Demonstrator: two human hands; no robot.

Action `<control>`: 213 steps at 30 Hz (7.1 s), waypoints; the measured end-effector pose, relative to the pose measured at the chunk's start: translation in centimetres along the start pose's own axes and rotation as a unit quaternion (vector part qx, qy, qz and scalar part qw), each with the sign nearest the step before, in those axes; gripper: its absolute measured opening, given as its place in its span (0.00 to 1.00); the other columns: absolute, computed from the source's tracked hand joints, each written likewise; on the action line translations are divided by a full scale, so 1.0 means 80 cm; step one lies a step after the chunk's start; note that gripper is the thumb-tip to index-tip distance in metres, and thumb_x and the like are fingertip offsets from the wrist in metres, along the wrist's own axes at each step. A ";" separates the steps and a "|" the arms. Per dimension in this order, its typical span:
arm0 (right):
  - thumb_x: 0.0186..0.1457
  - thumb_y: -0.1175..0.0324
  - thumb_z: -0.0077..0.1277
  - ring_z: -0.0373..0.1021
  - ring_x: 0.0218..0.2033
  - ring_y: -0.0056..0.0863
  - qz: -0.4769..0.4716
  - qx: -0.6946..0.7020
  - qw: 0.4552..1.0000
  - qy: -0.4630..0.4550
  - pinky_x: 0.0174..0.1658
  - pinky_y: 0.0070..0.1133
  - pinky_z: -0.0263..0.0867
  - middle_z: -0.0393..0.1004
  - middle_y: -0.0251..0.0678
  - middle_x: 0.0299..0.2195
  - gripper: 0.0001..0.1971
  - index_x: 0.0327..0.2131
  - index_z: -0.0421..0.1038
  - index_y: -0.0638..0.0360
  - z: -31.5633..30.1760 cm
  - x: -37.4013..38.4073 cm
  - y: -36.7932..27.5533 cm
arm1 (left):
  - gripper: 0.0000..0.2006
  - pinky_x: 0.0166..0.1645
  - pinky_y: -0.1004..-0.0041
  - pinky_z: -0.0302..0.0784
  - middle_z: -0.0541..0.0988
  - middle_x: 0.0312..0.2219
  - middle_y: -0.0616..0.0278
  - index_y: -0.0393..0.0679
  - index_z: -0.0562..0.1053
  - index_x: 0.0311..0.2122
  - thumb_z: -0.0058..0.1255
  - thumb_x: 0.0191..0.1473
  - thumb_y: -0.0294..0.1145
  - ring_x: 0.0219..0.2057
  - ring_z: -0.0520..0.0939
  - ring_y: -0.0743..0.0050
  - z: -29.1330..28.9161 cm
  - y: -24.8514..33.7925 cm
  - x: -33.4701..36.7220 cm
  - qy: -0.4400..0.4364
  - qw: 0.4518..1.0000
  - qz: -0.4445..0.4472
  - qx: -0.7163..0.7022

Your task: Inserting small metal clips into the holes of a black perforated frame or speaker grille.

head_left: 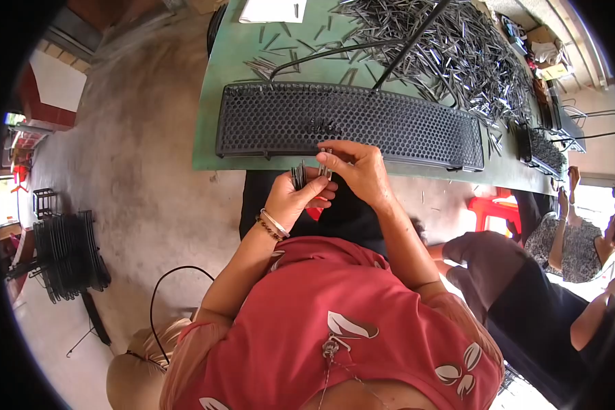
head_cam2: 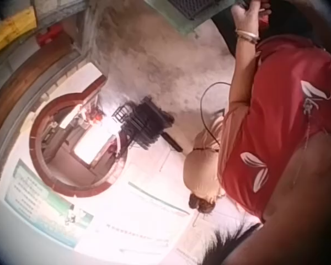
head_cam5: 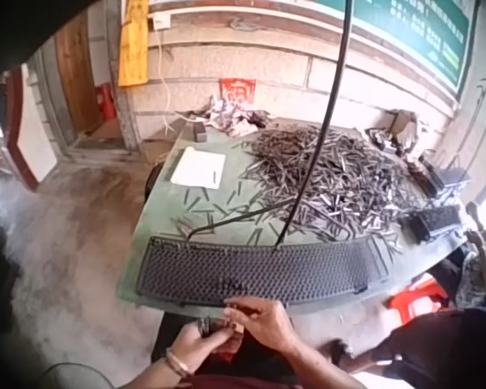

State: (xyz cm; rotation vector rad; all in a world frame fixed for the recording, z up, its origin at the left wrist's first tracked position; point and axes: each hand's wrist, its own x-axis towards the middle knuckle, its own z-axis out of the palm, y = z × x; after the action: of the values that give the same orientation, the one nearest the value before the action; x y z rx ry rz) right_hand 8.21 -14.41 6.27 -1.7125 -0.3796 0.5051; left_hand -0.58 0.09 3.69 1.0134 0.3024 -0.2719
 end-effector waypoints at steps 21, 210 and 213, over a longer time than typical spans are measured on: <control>0.50 0.74 0.57 0.69 0.28 0.14 0.035 0.109 0.993 0.027 0.32 0.13 0.66 0.76 0.31 0.27 0.08 0.34 0.75 0.68 0.001 -0.010 0.032 | 0.12 0.35 0.71 0.80 0.79 0.34 0.55 0.36 0.72 0.41 0.48 0.56 0.33 0.34 0.81 0.68 0.011 -0.007 -0.004 0.101 0.994 -0.017 -0.023; 0.49 0.76 0.56 0.71 0.31 0.15 -0.035 0.012 0.986 -0.163 0.36 0.14 0.68 0.76 0.33 0.30 0.16 0.44 0.71 0.65 0.048 0.098 -0.036 | 0.11 0.38 0.74 0.79 0.78 0.34 0.56 0.38 0.72 0.43 0.47 0.58 0.32 0.35 0.81 0.68 -0.038 0.029 0.002 0.136 0.969 0.072 -0.194; 0.50 0.77 0.55 0.71 0.31 0.15 -0.011 0.044 0.985 -0.166 0.35 0.13 0.68 0.76 0.32 0.30 0.16 0.44 0.70 0.66 0.044 0.099 -0.032 | 0.11 0.37 0.73 0.79 0.78 0.33 0.56 0.38 0.72 0.42 0.47 0.57 0.32 0.34 0.81 0.69 -0.034 0.029 0.002 0.142 0.968 0.070 -0.194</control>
State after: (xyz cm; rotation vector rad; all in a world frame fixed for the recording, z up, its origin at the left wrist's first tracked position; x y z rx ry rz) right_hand 13.12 -6.89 7.23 -1.5377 -0.6061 0.7835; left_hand 0.11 3.59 4.09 0.6783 0.5202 0.0647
